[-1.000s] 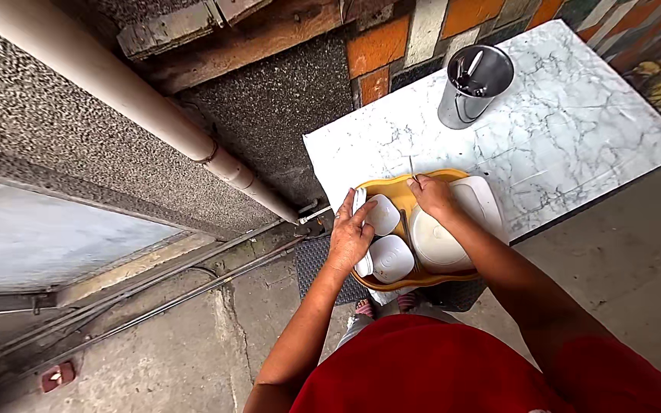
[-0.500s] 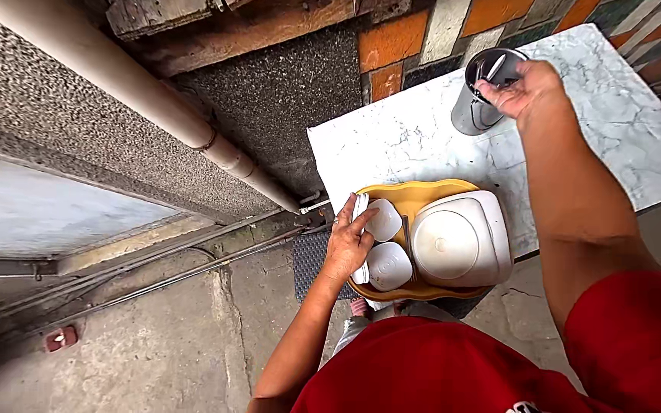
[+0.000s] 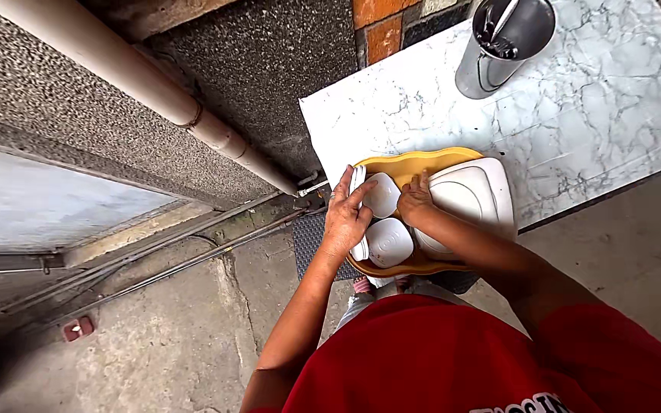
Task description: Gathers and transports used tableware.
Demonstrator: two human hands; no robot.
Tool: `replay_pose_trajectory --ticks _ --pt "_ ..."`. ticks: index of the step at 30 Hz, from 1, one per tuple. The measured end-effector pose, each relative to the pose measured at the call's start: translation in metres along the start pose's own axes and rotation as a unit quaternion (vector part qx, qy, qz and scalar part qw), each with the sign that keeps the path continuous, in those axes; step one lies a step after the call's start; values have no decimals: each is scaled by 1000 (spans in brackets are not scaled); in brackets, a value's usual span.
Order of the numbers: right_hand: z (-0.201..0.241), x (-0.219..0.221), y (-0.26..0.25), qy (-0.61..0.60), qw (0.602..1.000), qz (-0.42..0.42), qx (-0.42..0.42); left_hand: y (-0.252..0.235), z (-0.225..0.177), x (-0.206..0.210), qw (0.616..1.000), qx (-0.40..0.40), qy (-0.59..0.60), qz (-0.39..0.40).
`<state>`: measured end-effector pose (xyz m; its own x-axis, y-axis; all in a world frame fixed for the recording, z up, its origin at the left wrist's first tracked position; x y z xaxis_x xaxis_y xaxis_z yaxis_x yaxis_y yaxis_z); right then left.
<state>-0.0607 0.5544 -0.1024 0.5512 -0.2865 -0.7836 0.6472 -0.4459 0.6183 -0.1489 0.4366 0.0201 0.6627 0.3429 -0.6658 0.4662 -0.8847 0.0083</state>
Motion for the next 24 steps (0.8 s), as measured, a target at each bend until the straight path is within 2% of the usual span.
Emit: replay_pose_trajectory --ticks 4,10,13,16,18,19,21,24 --pt "-8 4 -5 -32 998 17 43 -4 5 2 1000 -8 9 7" --pt "-15 2 -4 -64 994 -30 86 -5 4 2 1000 -9 17 2" --pt "-18 -19 8 -149 981 -66 110 -2 2 -1 1000 -3 9 0" --pt "-37 -54 33 -258 949 -102 149 -3 4 1 1000 4 1 1" --pt "-58 -78 55 -354 911 -143 154 -2 5 2 1000 8 -10 -1" --pt "-71 -91 67 -397 885 -191 149 -2 6 2 1000 8 -12 -1" --pt "-101 -124 96 -440 822 -343 115 -3 7 2 1000 7 -4 -4" --pt "-151 -174 140 -399 699 -592 34 -2 6 2 1000 11 9 -10"
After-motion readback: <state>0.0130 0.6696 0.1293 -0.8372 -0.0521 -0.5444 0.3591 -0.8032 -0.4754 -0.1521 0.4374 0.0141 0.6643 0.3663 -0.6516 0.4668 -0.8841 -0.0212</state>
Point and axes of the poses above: each hand's wrist, its own y-axis away from the middle knuckle, its own x-axis out of the palm, z = x × y, the point moved 9 cm from there along -y, towards the middle knuckle
